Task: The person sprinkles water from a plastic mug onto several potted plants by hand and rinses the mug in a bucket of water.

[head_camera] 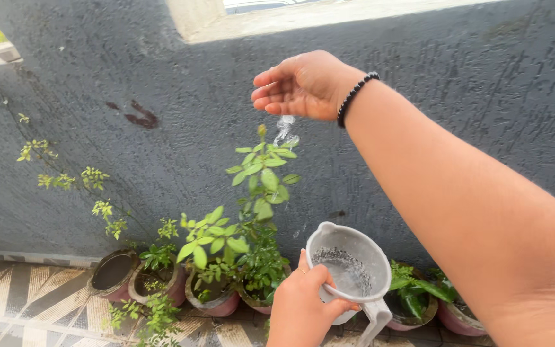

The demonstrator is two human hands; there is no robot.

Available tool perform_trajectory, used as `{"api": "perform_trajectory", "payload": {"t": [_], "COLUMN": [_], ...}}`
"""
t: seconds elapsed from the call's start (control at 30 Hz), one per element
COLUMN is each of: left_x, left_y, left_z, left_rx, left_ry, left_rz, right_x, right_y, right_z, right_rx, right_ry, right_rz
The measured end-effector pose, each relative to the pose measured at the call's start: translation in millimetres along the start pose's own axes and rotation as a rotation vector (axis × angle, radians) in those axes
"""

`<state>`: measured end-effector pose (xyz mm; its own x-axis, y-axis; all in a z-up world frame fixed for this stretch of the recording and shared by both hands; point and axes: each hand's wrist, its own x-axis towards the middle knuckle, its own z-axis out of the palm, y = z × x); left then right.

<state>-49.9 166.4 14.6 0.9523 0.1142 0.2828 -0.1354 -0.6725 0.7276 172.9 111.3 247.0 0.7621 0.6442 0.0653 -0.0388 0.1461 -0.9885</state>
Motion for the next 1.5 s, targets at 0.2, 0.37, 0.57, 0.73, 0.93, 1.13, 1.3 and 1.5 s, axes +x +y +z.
{"api": "perform_trajectory", "payload": {"t": [0.2, 0.37, 0.57, 0.73, 0.93, 1.13, 1.3, 1.5], "left_x": [-4.1, -3.6, -10.1, -27.5, -53.7, -55.4, -60.0, -42.7], "left_y": [-21.6, -20.0, -14.6, -13.5, -14.3, -28.0, -76.3, -124.7], "left_z": [-17.3, -19.2, -22.9, -19.4, -19.5, -45.6, -68.5, -128.4], "left_rx": [-0.011, -0.034, -0.017, -0.005, 0.009, 0.023, -0.040, -0.013], "left_ry": [0.070, 0.095, 0.127, 0.132, 0.164, 0.068, 0.130, -0.100], "left_rz": [0.038, 0.063, 0.090, 0.073, 0.101, -0.036, 0.163, 0.035], "right_x": [-10.2, -38.1, -68.1, -95.9, -120.7, -100.4, -59.0, 24.6], "right_y": [51.6, 149.9, 254.2, 305.0, 283.6, 193.5, 97.2, 90.8], "right_z": [5.7, -13.8, -14.1, -14.0, -4.9, 18.2, 65.2, 131.4], "right_rx": [-0.511, -1.475, -1.444, -1.426, -0.428, -0.093, 0.256, 0.231], "right_ry": [-0.145, -1.011, -0.786, -0.834, -0.333, -0.210, -0.201, 0.115], "right_rz": [0.292, -0.264, 0.268, 0.270, 0.961, 0.924, 0.137, 0.122]}}
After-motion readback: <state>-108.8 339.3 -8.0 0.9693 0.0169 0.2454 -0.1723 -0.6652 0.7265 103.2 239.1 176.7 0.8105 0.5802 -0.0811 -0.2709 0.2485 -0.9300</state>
